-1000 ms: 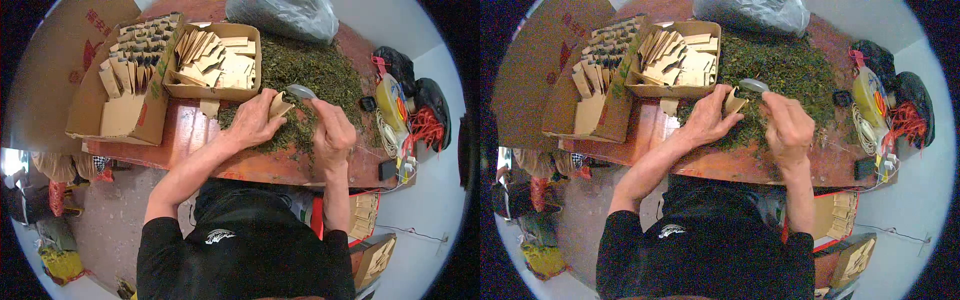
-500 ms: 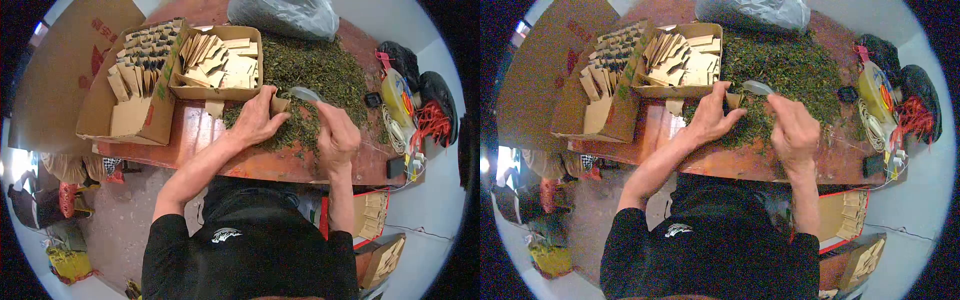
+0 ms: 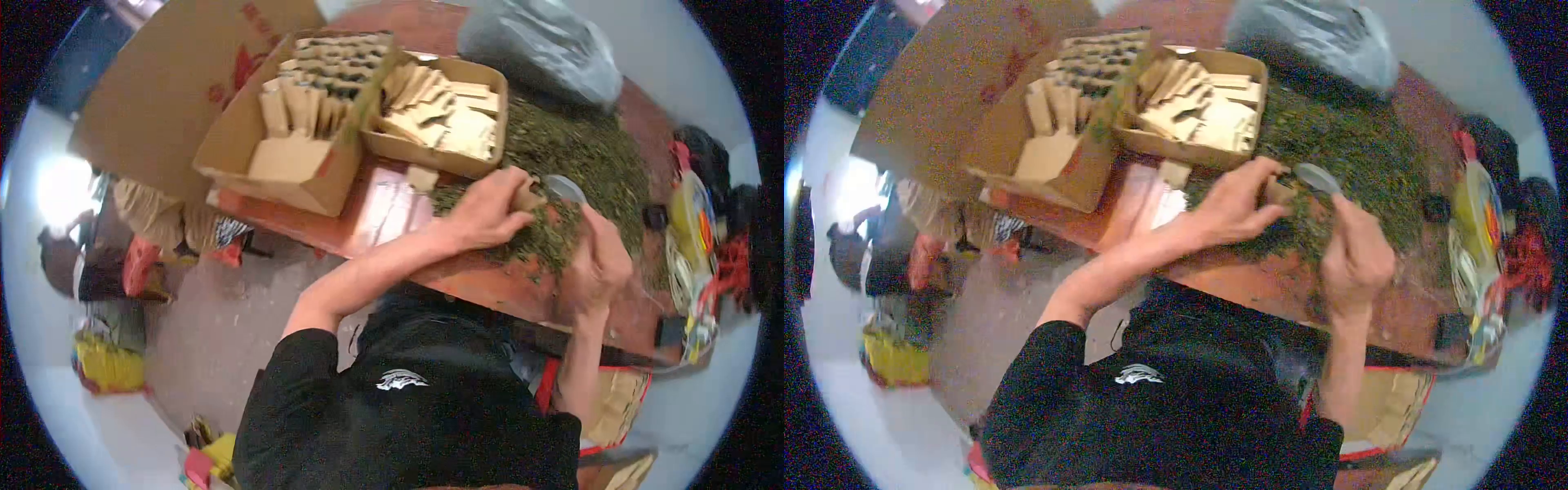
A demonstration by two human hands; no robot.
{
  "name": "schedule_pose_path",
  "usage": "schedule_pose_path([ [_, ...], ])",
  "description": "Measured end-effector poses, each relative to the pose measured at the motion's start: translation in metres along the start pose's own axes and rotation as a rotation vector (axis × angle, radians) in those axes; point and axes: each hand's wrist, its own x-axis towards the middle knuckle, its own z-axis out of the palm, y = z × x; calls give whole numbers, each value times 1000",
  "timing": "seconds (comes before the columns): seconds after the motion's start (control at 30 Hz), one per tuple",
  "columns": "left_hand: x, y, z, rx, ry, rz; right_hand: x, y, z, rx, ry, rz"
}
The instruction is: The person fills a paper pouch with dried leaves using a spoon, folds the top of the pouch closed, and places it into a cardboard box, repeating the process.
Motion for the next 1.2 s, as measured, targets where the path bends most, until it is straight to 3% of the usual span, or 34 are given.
schedule_pose_path([
  [0.1, 1, 10, -11, 6, -47, -33, -5, 2, -3, -1, 10, 29],
  [0.23, -5, 15, -30, 61, 29, 69, -17, 14, 1, -5, -13, 56],
  [0.47, -1, 61, -121, 62, 18, -91, -38, 27, 6, 132, -100, 284],
  [0.5, -2, 70, -133, -108, 62, -206, -41, 31, 8, 146, -82, 282],
  [0.53, -1, 64, -151, 89, 98, -57, -44, 35, 11, 159, -65, 282],
  [0.57, 0, 65, -169, 112, 116, -118, -47, 37, 14, 173, -49, 283],
  [0.6, 0, 58, -183, 105, 196, -41, -50, 39, 16, 197, -49, 316],
  [0.63, 0, 42, -203, 149, 189, -181, -52, 40, 18, 221, -48, 350],
  [0.67, 4, 49, -224, 134, 182, -176, -54, 40, 20, 243, -46, 383],
  [0.7, 3, 29, -239, 51, 296, -264, -55, 39, 20, 222, -54, 377],
  [0.8, 3, 15, -288, 388, 289, -252, -52, 34, 20, 185, -82, 373],
  [0.9, -1, -12, -324, 611, 196, -574, -51, 32, 24, 191, -101, 362],
  [1.03, -1, -47, -349, 824, 87, -712, -52, 35, 26, 175, -107, 335],
  [1.13, -4, -82, -361, 878, 29, -659, -53, 36, 25, 163, -117, 341],
  [1.2, -4, -92, -361, 806, 41, -755, -53, 36, 25, 159, -111, 330],
])
